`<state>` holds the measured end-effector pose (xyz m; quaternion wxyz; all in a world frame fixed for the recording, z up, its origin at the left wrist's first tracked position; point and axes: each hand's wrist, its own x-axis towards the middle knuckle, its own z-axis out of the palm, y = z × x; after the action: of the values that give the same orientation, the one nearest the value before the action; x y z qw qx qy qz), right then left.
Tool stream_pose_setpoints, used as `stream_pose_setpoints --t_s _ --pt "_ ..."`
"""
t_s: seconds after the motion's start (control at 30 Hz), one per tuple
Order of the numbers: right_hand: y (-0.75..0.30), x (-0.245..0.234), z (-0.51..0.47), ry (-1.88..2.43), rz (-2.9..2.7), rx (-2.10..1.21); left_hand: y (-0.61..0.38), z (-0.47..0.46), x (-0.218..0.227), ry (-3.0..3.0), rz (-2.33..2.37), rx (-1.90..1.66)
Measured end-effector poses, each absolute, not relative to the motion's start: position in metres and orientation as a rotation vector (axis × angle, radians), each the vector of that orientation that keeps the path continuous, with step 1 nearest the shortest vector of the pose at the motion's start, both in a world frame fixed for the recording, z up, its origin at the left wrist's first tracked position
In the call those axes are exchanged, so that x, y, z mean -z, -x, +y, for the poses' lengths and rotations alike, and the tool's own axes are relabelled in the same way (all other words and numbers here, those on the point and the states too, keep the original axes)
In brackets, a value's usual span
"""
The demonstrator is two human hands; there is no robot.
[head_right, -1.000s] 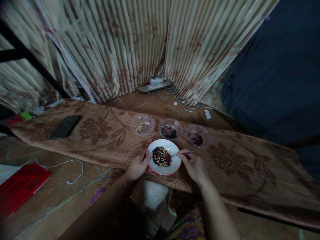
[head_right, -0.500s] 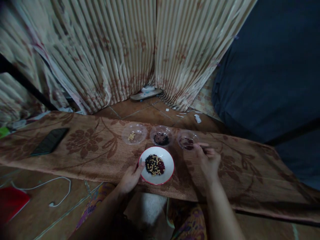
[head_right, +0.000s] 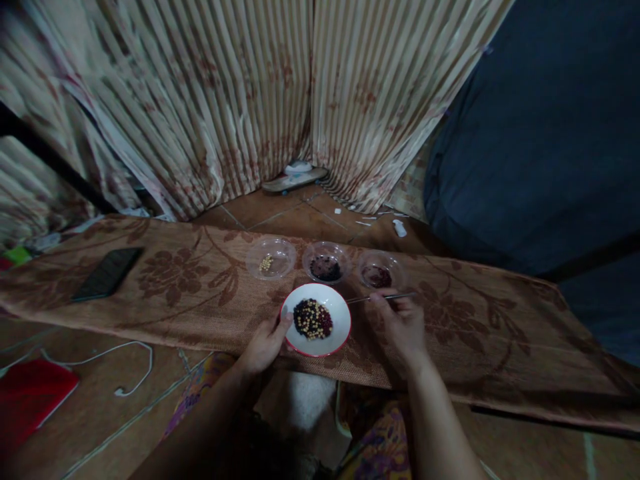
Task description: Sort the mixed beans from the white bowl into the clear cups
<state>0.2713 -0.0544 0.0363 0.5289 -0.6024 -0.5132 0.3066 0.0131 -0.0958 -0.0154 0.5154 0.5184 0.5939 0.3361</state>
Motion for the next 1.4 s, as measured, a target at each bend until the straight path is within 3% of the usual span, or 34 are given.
stream_pose_setpoints --t_s 0.23,1.4 --pt "-0.255 -0.024 -0.063 1.295 -1.559 -1.052 -0.013 -0.095 0.018 -1.273 1.414 -0.809" --pt "-0.26 -0.019 -0.061 1.393 -1.663 -1.067 -0.013 -0.096 0.019 -1.244 1.404 -0.827"
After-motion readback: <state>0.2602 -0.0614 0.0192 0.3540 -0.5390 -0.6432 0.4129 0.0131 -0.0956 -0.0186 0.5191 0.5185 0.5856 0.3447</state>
